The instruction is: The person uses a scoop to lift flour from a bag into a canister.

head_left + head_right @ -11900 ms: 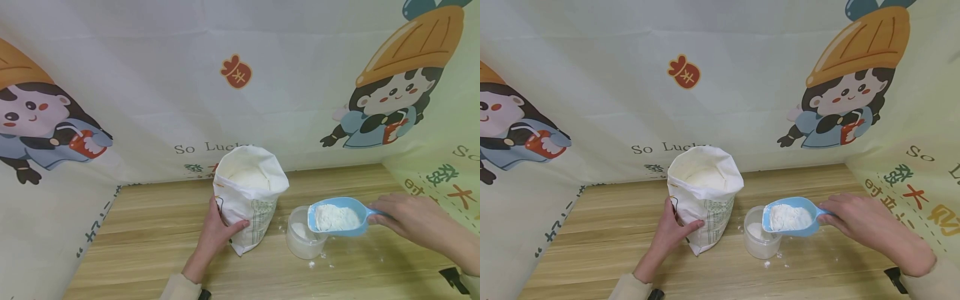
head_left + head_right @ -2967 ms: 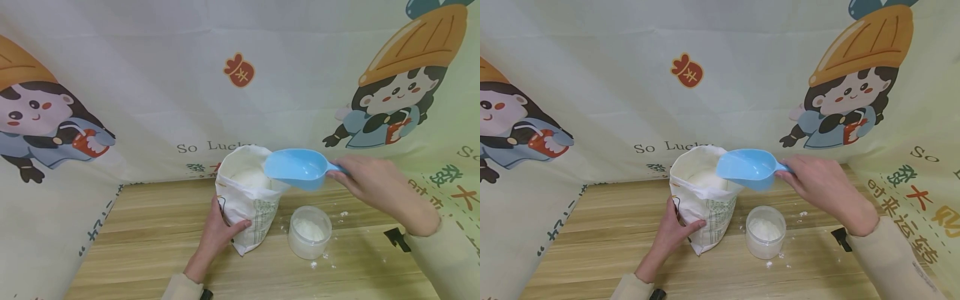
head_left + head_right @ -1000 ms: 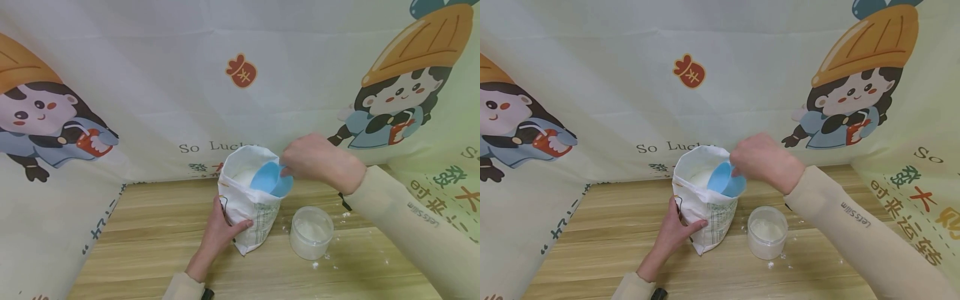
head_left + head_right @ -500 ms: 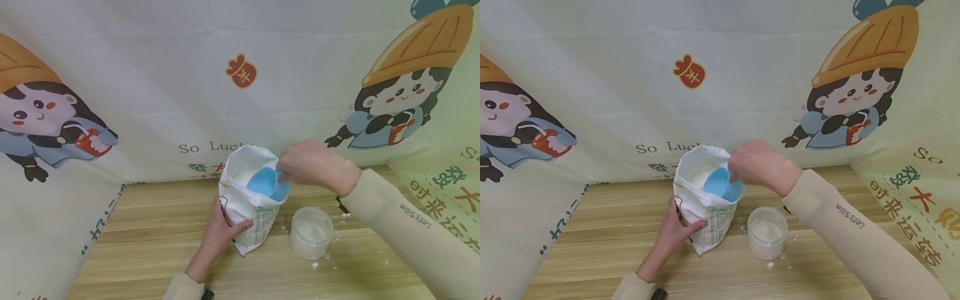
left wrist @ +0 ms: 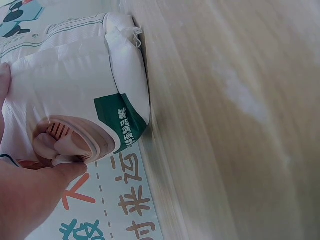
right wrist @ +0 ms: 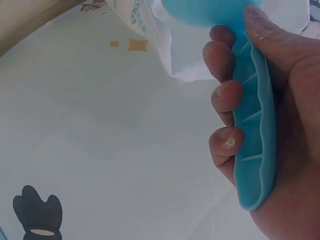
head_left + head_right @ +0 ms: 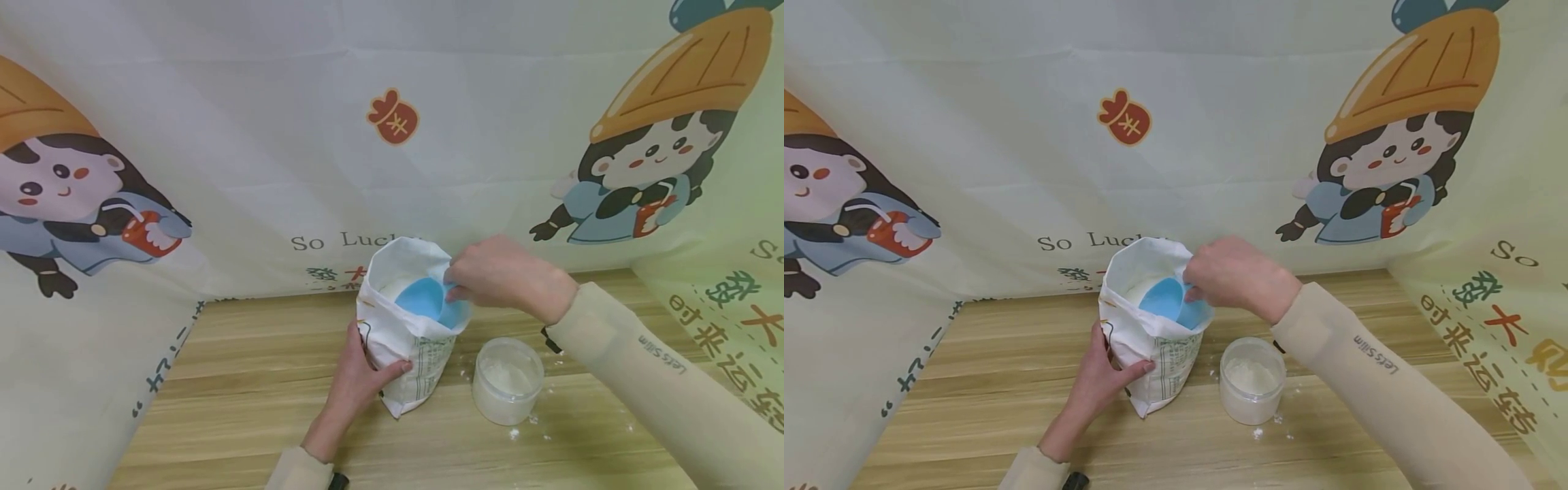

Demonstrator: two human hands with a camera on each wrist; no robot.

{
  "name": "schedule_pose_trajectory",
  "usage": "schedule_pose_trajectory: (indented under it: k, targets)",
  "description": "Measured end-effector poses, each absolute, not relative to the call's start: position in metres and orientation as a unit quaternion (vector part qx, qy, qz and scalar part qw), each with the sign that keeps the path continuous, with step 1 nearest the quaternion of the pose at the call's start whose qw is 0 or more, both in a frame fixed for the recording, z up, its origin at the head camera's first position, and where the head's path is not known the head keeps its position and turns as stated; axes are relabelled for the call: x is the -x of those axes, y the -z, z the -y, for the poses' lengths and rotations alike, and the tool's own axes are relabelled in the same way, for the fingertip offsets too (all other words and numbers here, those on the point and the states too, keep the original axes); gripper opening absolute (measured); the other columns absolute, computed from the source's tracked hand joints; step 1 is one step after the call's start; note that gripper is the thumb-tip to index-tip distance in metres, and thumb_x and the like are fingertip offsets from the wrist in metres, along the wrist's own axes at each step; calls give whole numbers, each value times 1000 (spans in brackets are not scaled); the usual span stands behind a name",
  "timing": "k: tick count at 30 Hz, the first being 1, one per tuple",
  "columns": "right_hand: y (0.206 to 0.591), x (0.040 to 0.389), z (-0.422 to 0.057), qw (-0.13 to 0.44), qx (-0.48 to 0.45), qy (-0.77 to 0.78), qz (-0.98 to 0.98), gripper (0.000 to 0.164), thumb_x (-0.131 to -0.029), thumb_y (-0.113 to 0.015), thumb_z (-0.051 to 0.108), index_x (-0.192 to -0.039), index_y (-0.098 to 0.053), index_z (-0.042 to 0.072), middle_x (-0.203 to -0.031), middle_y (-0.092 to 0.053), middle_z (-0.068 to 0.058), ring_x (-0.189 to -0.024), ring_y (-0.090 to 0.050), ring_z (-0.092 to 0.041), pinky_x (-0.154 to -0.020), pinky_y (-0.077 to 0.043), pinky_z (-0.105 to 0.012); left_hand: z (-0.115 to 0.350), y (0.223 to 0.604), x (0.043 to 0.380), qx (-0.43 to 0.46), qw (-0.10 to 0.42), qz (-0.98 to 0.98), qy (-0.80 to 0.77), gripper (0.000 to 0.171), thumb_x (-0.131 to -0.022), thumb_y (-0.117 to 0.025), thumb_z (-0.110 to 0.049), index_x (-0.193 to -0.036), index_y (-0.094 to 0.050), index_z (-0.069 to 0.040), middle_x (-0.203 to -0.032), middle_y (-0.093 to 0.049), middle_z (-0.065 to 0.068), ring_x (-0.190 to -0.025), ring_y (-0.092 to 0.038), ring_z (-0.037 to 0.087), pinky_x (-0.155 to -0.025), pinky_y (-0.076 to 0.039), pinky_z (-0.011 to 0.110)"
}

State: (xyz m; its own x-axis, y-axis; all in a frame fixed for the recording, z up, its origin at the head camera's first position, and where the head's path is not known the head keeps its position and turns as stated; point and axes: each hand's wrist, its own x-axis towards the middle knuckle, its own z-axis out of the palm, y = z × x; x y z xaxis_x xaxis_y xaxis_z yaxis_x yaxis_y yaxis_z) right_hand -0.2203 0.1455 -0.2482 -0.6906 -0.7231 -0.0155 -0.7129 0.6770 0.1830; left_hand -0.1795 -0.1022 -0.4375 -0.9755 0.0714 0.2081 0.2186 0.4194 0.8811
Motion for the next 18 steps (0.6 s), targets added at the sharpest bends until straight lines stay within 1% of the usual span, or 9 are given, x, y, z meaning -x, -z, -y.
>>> schedule_pose_trajectory:
  k: [6,15,18]
  targets:
    - [253,221,-141,26,-390,87,916,20,-96,-75,36,-98,-78,16,-79,-65,6,-68,-56,-15,-61,-51,-33,102,436,179,87,70,840,531,116,-75,-95,-25,-161,-19,-9,-147,-50,18,-133,-50,35,-114,-39,55]
    - [265,223,-143,45,-403,75,911,23,-97,-74,35,-97,-74,12,-81,-67,3,-70,-59,-16,-63,-53,-35,102,436,178,83,66,845,524,115,-76,-95,-27,-161,-20,-10,-145,-51,17,-132,-51,35,-113,-40,55]
    - [270,223,-145,50,-401,59,913,23,-97,-73,35,-95,-73,12,-78,-65,3,-68,-57,-15,-62,-51,-33,102,437,178,83,67,844,526,114,-76,-95,-27,-161,-20,-9,-145,-51,18,-132,-51,35,-113,-39,56]
